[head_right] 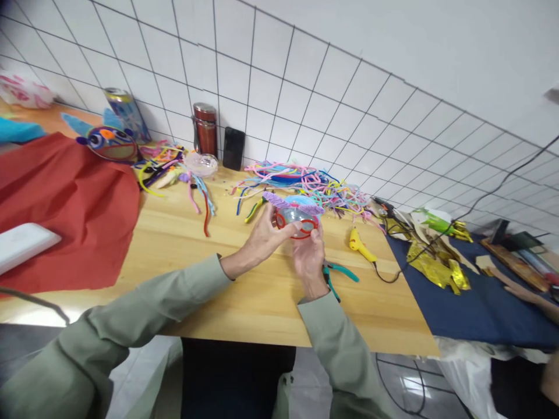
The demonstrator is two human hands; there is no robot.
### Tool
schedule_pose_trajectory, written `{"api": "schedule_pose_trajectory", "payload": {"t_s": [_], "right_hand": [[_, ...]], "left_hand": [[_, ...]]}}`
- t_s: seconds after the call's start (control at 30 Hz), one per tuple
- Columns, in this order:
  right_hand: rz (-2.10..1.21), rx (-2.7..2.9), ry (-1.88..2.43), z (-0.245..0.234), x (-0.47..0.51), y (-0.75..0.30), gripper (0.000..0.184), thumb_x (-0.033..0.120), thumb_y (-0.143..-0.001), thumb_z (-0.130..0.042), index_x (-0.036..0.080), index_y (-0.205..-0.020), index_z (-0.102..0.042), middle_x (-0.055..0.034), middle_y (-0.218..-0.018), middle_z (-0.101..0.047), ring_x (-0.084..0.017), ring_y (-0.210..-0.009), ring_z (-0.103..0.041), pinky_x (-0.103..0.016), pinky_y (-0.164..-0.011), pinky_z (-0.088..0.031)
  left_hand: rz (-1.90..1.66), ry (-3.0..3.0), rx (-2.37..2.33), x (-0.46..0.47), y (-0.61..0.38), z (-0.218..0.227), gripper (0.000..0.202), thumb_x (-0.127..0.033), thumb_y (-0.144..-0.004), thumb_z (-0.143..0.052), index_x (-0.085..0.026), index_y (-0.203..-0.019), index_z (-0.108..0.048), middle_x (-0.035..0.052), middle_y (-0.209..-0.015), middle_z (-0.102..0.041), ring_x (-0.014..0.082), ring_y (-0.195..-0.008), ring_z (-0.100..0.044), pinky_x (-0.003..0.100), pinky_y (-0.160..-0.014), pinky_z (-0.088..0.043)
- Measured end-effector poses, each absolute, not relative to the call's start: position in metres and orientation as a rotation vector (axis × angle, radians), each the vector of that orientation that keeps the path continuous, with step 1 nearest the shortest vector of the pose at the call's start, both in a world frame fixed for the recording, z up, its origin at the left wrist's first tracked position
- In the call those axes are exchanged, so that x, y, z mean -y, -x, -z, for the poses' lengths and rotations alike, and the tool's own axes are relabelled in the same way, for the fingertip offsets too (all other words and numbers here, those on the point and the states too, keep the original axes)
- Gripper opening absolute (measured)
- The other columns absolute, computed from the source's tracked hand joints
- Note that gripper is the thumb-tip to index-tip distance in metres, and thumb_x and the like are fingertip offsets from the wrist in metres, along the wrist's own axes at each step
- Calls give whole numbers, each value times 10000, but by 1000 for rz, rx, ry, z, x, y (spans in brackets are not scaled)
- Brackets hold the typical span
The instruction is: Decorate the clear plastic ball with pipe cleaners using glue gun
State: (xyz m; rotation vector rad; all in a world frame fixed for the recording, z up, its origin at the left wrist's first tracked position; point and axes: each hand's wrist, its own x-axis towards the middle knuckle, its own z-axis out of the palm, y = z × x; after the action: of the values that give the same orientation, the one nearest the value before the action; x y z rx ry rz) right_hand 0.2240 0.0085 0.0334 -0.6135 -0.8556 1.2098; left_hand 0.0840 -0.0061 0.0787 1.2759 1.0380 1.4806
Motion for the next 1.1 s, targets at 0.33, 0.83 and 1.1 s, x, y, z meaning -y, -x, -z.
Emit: {"api": "schedule_pose_trajectory", "payload": {"t_s": [0.33,0.83,1.1], "right_hand": [[-1207,866,583,-33,-10,-219,397,452,-867,-901,327,-1223,-776,9,-1232,-868,-242,-1129,-790,-453,-1104,-630],[-1242,862,652,-30,-12,-218,376,434,-857,-893,347,-1187,-735,15,-1256,-851,-247,-1178,-769,-431,-1054,-636],[-1270,862,655,-34,-11,-218,392,434,-846,-890,367,-1202,-741,42,-1205,-850,-227,-1131,-769,-410,-1047,-646]], "left_hand": [[-1477,-1228,-862,-3,-75,-73,496,-465,-883,-842,-243,-1266,-619,92,-1295,-795,307,-1230,-741,477,-1144,-589],[-1425,-1158,-812,-6,-73,-69,560,-581,-843,-913,-261,-1228,-662,81,-1324,-780,329,-1348,-694,508,-1270,-524],[-1414,-1208,-869,-10,-71,-61,445,-562,-917,-869,-245,-1170,-684,64,-1226,-779,284,-1188,-713,451,-1144,-552]]}}
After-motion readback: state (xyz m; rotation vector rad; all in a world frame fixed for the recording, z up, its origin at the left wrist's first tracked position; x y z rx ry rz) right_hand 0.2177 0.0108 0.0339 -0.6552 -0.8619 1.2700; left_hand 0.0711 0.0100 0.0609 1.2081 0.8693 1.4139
